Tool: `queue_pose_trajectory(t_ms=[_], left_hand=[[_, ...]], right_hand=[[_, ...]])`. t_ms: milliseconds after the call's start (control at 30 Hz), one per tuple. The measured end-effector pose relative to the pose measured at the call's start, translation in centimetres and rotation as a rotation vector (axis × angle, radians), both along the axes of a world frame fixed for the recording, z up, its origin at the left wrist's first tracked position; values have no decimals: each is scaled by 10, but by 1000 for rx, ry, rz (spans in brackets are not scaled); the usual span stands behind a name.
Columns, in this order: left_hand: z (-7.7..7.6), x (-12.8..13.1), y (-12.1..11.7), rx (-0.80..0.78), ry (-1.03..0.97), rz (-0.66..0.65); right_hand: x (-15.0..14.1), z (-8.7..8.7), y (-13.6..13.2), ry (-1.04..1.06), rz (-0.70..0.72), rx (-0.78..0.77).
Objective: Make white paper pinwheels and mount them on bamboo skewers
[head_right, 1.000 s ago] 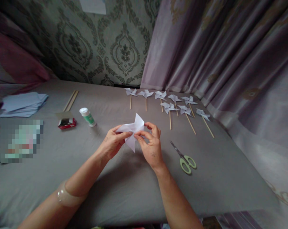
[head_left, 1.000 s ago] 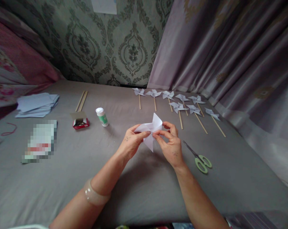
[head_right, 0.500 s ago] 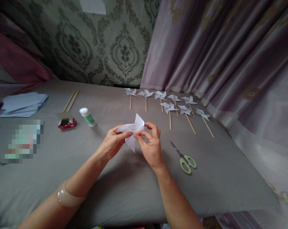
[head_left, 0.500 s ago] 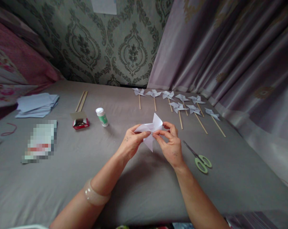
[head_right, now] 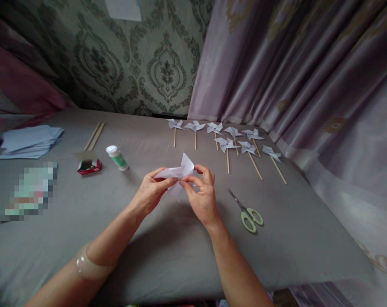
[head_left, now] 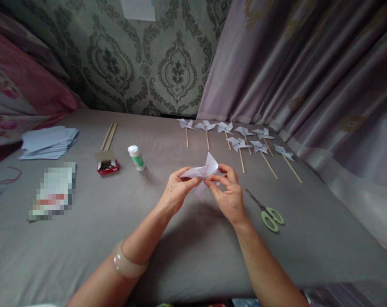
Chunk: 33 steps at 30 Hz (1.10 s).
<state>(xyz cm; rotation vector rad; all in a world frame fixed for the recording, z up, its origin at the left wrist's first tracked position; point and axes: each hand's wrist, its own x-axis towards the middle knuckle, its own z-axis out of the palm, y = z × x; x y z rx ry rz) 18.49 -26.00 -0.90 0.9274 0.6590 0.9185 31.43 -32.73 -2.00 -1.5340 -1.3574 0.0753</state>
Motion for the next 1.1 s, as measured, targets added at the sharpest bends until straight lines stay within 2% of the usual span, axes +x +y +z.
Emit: queue_pose_trajectory(t_ms=[267, 700, 967, 1100], left_hand=[[3, -1, -2, 76, 109, 9], [4, 1, -2, 138, 118, -8], [2, 2, -1, 151, 152, -27], [0, 1, 1, 166, 165, -27]], right_hand=[[1, 0, 1, 49, 15, -15], [4, -2, 6, 294, 126, -90], [2, 2, 5, 358, 130, -129], [1, 1, 5, 398, 86, -168]])
